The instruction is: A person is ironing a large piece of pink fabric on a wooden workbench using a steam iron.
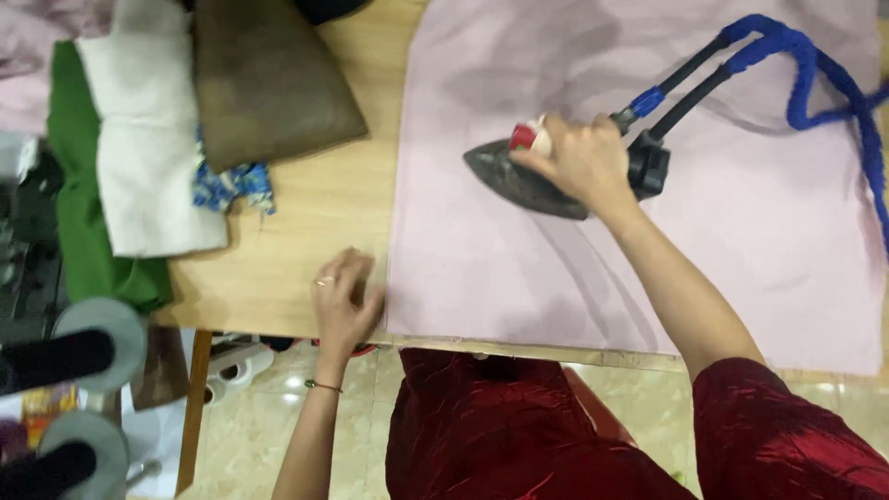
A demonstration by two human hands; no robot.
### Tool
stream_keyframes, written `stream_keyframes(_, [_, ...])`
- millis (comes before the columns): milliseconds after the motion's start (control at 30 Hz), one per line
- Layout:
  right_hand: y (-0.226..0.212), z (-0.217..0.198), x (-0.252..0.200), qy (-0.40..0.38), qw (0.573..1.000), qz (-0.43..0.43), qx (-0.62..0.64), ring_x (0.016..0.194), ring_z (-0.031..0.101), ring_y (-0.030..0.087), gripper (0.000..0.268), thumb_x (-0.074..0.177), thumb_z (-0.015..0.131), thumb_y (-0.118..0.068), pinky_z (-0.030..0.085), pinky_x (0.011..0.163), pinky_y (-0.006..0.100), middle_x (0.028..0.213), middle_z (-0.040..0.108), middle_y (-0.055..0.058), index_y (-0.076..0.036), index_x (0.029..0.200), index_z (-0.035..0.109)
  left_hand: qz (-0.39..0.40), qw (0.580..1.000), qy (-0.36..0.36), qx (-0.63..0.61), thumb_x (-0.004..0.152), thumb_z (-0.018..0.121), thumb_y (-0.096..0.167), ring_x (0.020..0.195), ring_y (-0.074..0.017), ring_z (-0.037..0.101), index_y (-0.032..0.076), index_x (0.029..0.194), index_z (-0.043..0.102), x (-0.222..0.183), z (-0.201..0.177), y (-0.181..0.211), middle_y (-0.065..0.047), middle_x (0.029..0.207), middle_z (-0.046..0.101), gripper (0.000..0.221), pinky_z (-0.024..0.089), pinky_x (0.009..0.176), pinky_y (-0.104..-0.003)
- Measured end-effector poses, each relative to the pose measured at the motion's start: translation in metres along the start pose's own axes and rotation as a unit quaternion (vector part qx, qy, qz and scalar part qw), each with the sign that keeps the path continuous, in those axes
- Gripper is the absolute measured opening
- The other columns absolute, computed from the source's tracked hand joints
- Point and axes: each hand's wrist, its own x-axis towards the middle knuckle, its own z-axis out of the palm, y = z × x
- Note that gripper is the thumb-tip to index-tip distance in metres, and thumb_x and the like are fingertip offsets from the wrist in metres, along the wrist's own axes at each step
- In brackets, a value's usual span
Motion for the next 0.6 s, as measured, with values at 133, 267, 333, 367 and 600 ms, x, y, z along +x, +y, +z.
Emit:
stream_keyframes(133, [-0.023,-0.027,-0.042,-0.081,0.995,0.024,0.054,0.070,0.077,0.031,0.062,0.093,0.056,-0.074,0.051,0.077,0.044,0.070,0.076,0.013,-0.013,0.097,0.067,0.057,0.987,0.069,0.135,0.095,0.071,0.040,0.128,-0.0250,0.055,0.023,0.135,0.065,0.106,0.022,-0.026,-0.003,0.141,0.057,0.044,0.042,0.102,-0.046])
stream_keyframes(267, [-0.032,-0.018,-0.099,-0.080,0.990,0.006,0.119,0.070,0.076,0.023,0.071,0.079,0.059,-0.084,0.049,0.074,0.039,0.074,0.076,0.006,-0.017,0.101,0.066,0.153,0.958,0.085,0.229,0.088,0.084,0.032,0.142,-0.0376,0.042,0.012,0.128,0.069,0.251,0.029,-0.036,-0.015,0.141,0.057,0.047,0.036,0.108,-0.058])
stream_keyframes(333, [-0.032,-0.016,-0.123,-0.067,0.990,0.003,0.120,0.068,0.075,0.021,0.077,0.075,0.058,-0.088,0.049,0.072,0.038,0.072,0.074,0.004,-0.017,0.103,0.065,0.211,0.939,0.095,0.253,0.096,0.082,0.035,0.144,-0.0402,0.040,0.007,0.124,0.071,0.312,0.054,-0.066,-0.020,0.140,0.060,0.041,0.031,0.111,-0.060])
stream_keyframes(367, [-0.033,-0.019,-0.130,-0.069,0.988,-0.001,0.136,0.068,0.074,0.020,0.077,0.072,0.061,-0.088,0.049,0.071,0.037,0.071,0.073,0.004,-0.017,0.102,0.066,0.202,0.939,0.103,0.259,0.093,0.085,0.031,0.139,-0.0455,0.043,0.003,0.130,0.069,0.339,0.068,-0.084,-0.026,0.144,0.056,0.049,0.037,0.104,-0.061])
stream_keyframes(600, [-0.012,-0.048,-0.149,-0.131,0.984,-0.012,0.121,0.054,0.061,0.018,0.060,0.096,0.055,-0.074,0.045,0.070,0.034,0.059,0.062,-0.001,-0.014,0.096,0.061,0.093,0.883,0.014,0.459,0.098,0.068,0.042,0.097,-0.0281,0.070,0.002,0.158,0.047,0.403,0.122,-0.130,-0.014,0.117,0.073,0.075,0.042,0.085,-0.052])
